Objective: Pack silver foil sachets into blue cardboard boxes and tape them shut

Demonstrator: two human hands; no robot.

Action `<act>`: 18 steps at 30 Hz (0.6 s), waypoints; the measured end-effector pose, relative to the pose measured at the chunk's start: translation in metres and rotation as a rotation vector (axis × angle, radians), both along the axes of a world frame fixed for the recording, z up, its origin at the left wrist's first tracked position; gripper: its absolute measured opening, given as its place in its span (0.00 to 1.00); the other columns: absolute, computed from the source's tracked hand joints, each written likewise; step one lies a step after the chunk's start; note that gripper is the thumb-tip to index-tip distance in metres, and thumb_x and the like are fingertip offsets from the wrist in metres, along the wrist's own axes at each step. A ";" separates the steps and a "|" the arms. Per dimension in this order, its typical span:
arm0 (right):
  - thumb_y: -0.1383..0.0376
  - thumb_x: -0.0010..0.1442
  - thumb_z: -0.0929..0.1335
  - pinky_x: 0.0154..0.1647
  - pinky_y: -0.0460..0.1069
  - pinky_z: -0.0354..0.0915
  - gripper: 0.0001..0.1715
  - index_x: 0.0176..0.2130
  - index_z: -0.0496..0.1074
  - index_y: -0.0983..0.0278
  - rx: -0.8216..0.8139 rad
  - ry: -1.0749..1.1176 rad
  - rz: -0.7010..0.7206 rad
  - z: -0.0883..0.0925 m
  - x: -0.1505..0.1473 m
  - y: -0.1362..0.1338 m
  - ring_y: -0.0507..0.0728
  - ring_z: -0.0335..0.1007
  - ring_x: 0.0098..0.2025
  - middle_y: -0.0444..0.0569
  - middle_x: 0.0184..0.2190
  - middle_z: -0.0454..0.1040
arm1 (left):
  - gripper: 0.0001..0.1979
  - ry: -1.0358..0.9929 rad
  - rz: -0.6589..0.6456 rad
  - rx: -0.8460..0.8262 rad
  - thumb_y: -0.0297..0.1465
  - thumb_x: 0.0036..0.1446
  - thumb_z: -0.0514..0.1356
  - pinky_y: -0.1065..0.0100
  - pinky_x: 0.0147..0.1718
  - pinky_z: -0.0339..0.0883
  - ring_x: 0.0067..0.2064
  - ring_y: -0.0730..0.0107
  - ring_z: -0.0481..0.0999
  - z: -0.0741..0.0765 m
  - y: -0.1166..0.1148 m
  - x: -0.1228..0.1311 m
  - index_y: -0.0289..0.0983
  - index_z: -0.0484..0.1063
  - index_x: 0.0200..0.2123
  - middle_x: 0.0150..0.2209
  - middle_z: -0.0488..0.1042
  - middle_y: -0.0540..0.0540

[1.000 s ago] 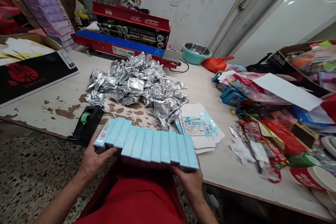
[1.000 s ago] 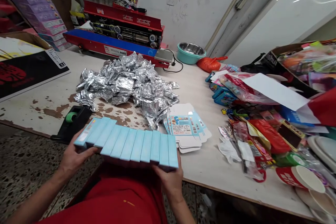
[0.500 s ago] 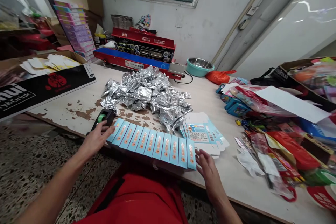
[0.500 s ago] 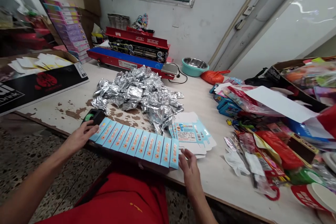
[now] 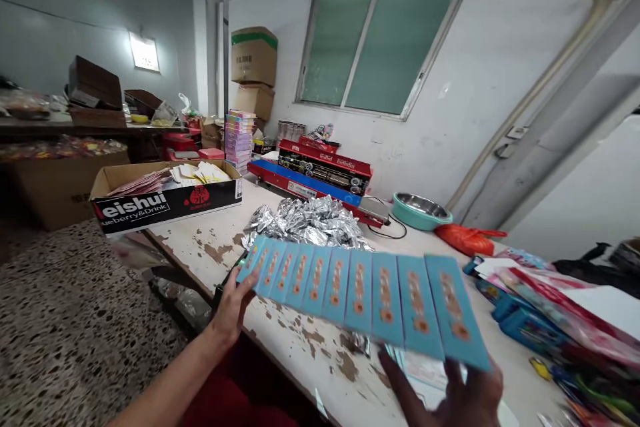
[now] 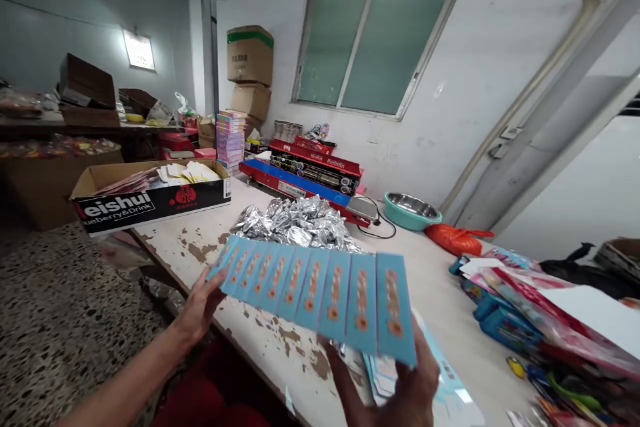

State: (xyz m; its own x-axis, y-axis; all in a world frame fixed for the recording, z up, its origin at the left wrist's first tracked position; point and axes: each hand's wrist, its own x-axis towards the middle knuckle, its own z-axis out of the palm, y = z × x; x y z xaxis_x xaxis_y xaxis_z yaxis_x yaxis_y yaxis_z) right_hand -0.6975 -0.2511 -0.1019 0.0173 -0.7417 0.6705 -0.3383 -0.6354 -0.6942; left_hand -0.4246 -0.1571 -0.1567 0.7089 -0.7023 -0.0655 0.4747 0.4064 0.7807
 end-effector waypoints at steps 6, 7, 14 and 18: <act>0.56 0.47 0.75 0.57 0.67 0.61 0.47 0.61 0.54 0.61 -0.759 0.249 0.207 0.136 0.126 -0.054 0.69 0.60 0.60 0.58 0.58 0.63 | 0.13 0.239 0.098 -0.258 0.35 0.53 0.64 0.68 0.31 0.71 0.32 0.69 0.75 0.048 -0.067 0.108 0.37 0.72 0.41 0.35 0.76 0.47; 0.56 0.49 0.74 0.57 0.66 0.60 0.44 0.60 0.55 0.60 -0.837 0.306 0.225 0.150 0.154 -0.067 0.68 0.59 0.60 0.57 0.57 0.64 | 0.12 0.276 0.109 -0.264 0.36 0.54 0.63 0.67 0.30 0.72 0.32 0.68 0.75 0.051 -0.082 0.131 0.37 0.72 0.40 0.34 0.75 0.48; 0.56 0.54 0.71 0.58 0.61 0.59 0.35 0.59 0.60 0.58 -0.812 0.520 0.415 0.178 0.360 -0.193 0.65 0.57 0.59 0.52 0.57 0.65 | 0.15 0.435 0.146 -0.289 0.41 0.58 0.57 0.62 0.35 0.72 0.36 0.63 0.76 0.031 -0.217 0.283 0.36 0.71 0.40 0.37 0.76 0.43; 0.58 0.53 0.70 0.60 0.61 0.57 0.38 0.61 0.59 0.58 -0.737 0.599 0.457 0.164 0.457 -0.278 0.65 0.55 0.59 0.52 0.58 0.62 | 0.18 0.549 0.152 -0.241 0.43 0.58 0.56 0.65 0.33 0.70 0.37 0.63 0.76 0.005 -0.301 0.345 0.36 0.72 0.42 0.40 0.76 0.42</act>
State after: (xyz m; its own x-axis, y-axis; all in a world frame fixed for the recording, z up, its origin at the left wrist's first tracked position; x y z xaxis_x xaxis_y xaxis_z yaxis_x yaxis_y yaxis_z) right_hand -0.2406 -0.5287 0.0618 0.6703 0.0061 0.7421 -0.1203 -0.9859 0.1167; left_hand -0.0799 -0.4580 -0.1521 0.7098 -0.6368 -0.3011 0.7044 0.6356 0.3161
